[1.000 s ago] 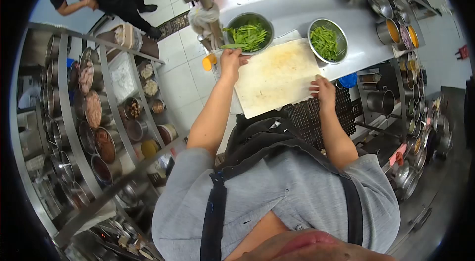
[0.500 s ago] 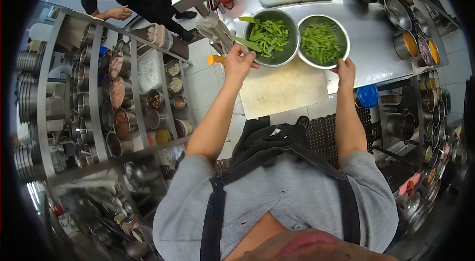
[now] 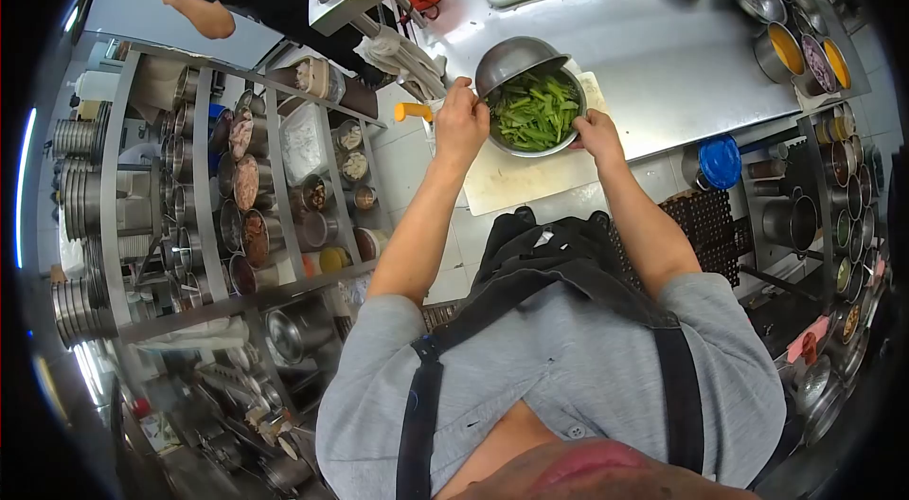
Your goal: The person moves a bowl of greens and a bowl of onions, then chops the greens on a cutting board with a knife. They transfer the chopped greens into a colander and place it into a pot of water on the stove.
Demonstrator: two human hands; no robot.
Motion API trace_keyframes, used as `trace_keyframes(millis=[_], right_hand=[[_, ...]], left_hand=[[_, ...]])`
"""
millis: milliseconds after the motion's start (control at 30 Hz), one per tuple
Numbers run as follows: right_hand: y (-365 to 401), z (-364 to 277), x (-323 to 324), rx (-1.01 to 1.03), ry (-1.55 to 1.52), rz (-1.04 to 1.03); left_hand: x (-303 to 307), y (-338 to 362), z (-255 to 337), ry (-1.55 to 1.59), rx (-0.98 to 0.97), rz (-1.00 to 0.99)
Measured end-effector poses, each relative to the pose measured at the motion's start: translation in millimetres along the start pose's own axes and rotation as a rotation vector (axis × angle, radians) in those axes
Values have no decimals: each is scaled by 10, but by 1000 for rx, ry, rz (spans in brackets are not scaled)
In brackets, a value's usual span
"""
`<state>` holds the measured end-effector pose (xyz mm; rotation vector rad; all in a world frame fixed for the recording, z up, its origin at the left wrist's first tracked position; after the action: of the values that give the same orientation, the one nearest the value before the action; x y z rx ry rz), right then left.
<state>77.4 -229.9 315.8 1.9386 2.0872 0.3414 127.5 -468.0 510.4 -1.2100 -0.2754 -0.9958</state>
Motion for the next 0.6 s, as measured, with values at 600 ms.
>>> trace_keyframes(millis=[600], right_hand=[[259, -1470, -241, 326, 292, 21]], left_hand=[[-614, -17, -1036, 697, 590, -544]])
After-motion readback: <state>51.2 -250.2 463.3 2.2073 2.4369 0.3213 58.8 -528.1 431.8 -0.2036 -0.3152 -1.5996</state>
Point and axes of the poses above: each hand's wrist, its own y-axis away from the middle knuckle, its own x-axis out of the back of the hand, z = x × y, the point moved 8 cm from there along -y, towards the middle knuckle, and after that the axes turned 7 degrees about -y, right-handed, at the moved point
